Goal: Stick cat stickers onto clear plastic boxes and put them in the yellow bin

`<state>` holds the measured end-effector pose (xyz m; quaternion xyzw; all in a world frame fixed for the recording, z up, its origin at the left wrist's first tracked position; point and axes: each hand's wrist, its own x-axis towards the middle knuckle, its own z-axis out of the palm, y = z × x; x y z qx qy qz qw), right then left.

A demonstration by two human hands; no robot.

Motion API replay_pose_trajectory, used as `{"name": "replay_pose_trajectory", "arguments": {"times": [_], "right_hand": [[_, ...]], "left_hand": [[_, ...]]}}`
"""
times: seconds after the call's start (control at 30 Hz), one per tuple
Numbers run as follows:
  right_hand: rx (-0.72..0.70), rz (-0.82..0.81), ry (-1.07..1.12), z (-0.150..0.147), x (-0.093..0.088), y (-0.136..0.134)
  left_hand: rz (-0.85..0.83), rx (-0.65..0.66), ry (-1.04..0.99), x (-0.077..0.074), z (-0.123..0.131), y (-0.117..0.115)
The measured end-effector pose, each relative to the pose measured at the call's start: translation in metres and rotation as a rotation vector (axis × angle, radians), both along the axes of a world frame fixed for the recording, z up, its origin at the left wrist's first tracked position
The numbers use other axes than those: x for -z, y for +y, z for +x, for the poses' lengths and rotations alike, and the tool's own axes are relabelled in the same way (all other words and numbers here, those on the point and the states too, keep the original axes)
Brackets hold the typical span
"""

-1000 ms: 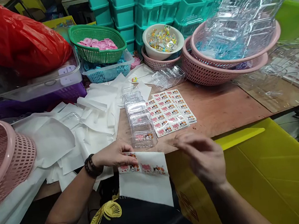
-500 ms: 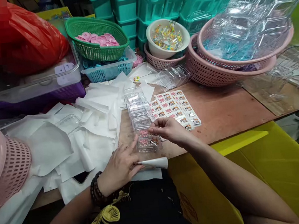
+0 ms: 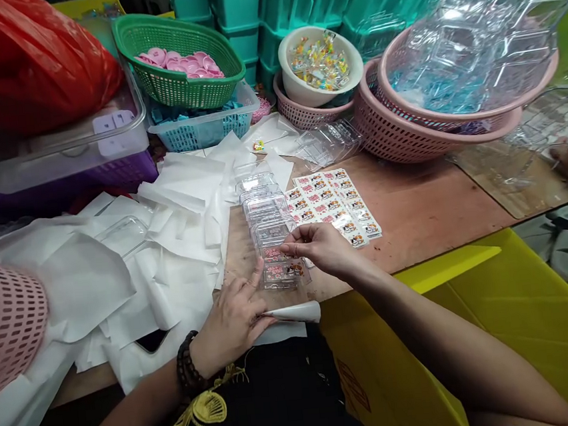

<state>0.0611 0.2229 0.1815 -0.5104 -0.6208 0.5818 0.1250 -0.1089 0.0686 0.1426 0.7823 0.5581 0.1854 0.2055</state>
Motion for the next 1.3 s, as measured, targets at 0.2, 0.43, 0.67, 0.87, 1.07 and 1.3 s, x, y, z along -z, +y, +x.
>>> {"name": "replay_pose_trajectory", "arguments": {"times": [0.2, 0.43, 0.67, 0.87, 1.07, 1.3], "right_hand": [[0.024, 0.018, -0.032, -0.003, -0.001, 0.000], [0.017, 0.036, -0.091, -0.006, -0.005, 0.001], [-0.082, 0.235, -0.225, -0.008, -0.007, -0.007], [0.000, 0.655, -0.410, 0.006, 0.001, -0.013], [0.249, 0.509, -0.253, 0.037, 0.019, -0.020], [0.286, -0.096, 0.109, 0.032, 0.046, -0.052]], "left_hand": [[0.011, -0.004, 0.034, -0.001, 0.000, -0.001], [0.073, -0.087, 0.094, -0.007, 0.003, 0.000], [0.056, -0.040, 0.156, -0.006, 0.006, 0.005], [0.044, -0.034, 0.176, -0.010, 0.005, 0.006], [0.034, -0.024, 0.140, -0.008, 0.006, 0.004], [0.032, -0.044, 0.128, -0.005, 0.008, 0.001]]}}
